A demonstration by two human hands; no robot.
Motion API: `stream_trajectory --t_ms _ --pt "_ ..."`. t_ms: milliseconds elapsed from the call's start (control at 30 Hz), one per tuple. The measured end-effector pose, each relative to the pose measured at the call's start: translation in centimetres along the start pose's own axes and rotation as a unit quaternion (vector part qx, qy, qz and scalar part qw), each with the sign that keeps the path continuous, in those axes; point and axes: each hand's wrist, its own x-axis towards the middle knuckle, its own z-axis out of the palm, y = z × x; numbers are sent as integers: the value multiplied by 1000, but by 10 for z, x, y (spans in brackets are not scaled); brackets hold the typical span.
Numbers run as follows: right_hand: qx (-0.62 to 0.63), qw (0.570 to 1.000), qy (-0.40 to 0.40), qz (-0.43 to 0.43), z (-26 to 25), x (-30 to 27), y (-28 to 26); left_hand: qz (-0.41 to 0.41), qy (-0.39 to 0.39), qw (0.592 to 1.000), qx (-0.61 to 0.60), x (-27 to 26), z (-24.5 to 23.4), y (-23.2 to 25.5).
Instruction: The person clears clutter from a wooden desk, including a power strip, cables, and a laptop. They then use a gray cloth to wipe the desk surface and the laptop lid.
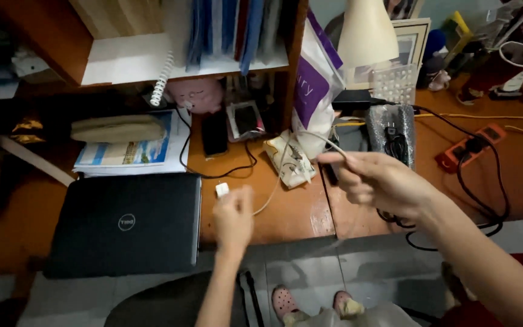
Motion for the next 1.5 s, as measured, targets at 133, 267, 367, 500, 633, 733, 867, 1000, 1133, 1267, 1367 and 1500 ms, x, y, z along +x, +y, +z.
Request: stream_trajectory --t_ms 133,267,367,500,633,733,867,1000,1133,1267,1367,1500 --pt "121 987 -105 -8 -13 19 -3 -22 -358 920 -155 -49 4 87" --pt "257 952 -168 3 -37 30 -10 -4 -494 765 -414 -82 38 99" --pt "201 974 -100 -23 -10 4 -2 -45 -370 764 -526 -77 57 108" --pt "-291 848 394 -200 -52 43 117 -120 -152 676 -711 -40 56 137" --pt "-87 954 -279 72 -23 -98 65 -43 -127 566 -813 -8 34 127" --pt "-360 917 -165 54 -64 -115 56 -37 -50 604 -794 -2 15 110" --pt "-802 547 95 -220 -126 -117 38 -164 -95 869 -458 -22 8 101" --pt "-814 356 188 -420 -173 -109 2 -69 -397 908 -116 -43 10 68" --pt "-762 383 181 -491 -148 -116 -30 -158 -431 874 161 -60 -7 149" --pt "-676 396 122 -609 -123 -111 -38 223 -192 951 96 -61 1 188" --pt "-578 422 125 -687 -106 -99 -35 371 -170 913 7 -60 17 216" --pt "-495 539 84 -676 -83 -78 -44 351 -327 871 -105 -79 41 247"
